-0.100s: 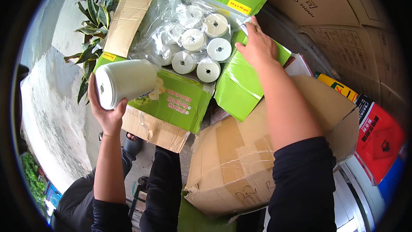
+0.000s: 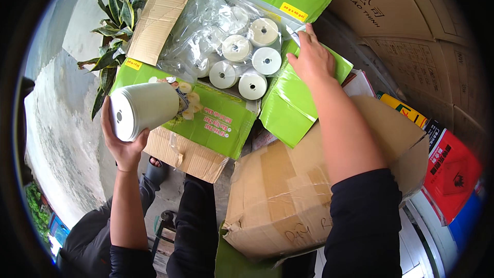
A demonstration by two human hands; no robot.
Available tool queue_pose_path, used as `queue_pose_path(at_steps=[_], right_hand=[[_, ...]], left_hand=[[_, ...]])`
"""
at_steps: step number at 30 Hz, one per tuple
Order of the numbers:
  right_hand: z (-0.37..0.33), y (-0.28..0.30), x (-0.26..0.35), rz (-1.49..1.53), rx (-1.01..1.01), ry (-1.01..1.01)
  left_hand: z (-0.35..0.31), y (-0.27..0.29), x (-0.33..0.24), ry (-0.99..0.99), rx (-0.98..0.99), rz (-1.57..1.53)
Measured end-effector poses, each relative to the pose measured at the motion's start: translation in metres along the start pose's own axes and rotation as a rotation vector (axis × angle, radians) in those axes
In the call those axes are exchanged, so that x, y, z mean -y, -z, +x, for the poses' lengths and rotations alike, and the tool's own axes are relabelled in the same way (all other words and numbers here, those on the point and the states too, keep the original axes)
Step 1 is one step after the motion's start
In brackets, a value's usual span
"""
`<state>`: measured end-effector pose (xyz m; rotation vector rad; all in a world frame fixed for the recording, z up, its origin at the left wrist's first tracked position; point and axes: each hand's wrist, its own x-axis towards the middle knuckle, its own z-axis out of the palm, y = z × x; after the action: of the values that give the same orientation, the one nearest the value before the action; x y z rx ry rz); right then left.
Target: The person opens several cardboard boxes using a box cutter, removes white cylindrical rolls from inside, and places them on the floor. The person also moves a potted plant aside to access the boxes.
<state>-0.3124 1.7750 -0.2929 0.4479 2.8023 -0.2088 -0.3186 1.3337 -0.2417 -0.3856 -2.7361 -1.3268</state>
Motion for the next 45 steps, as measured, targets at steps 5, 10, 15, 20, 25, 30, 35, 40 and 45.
queue_pose_path(at_steps=[5,10,15,20,25,30,35,40,45], right_hand=[[0.002,0.007,0.063,0.032,0.301,0.079],[0.02,-0.069,0.067,0.437,0.354,-0.421],[0.011,-0.106,0.091,0.257,0.349,-0.488],[0.003,-0.071,0.147,-0.037,0.462,-0.026],[0.0,-0.106,0.143,-0.098,0.502,0.08],[-0.002,-0.114,0.138,-0.104,0.471,0.106],[-0.003,-0.112,0.134,-0.029,0.48,0.122],[-0.005,-0.114,0.132,-0.014,0.448,0.111],[-0.012,-0.117,0.125,0.001,0.456,0.08]], left_hand=[[-0.017,0.04,0.009,0.142,0.26,0.262],[-0.057,0.046,0.027,0.274,0.349,0.332],[-0.065,0.042,0.018,0.27,0.385,0.343],[-0.051,0.045,0.013,0.368,0.461,0.363],[-0.038,0.057,0.008,0.194,0.553,0.397],[-0.046,0.057,0.009,0.233,0.529,0.308],[-0.047,0.06,0.01,0.233,0.54,0.329],[-0.014,0.064,0.019,0.086,0.312,0.281],[0.112,-0.046,0.026,-0.068,0.275,0.512]])
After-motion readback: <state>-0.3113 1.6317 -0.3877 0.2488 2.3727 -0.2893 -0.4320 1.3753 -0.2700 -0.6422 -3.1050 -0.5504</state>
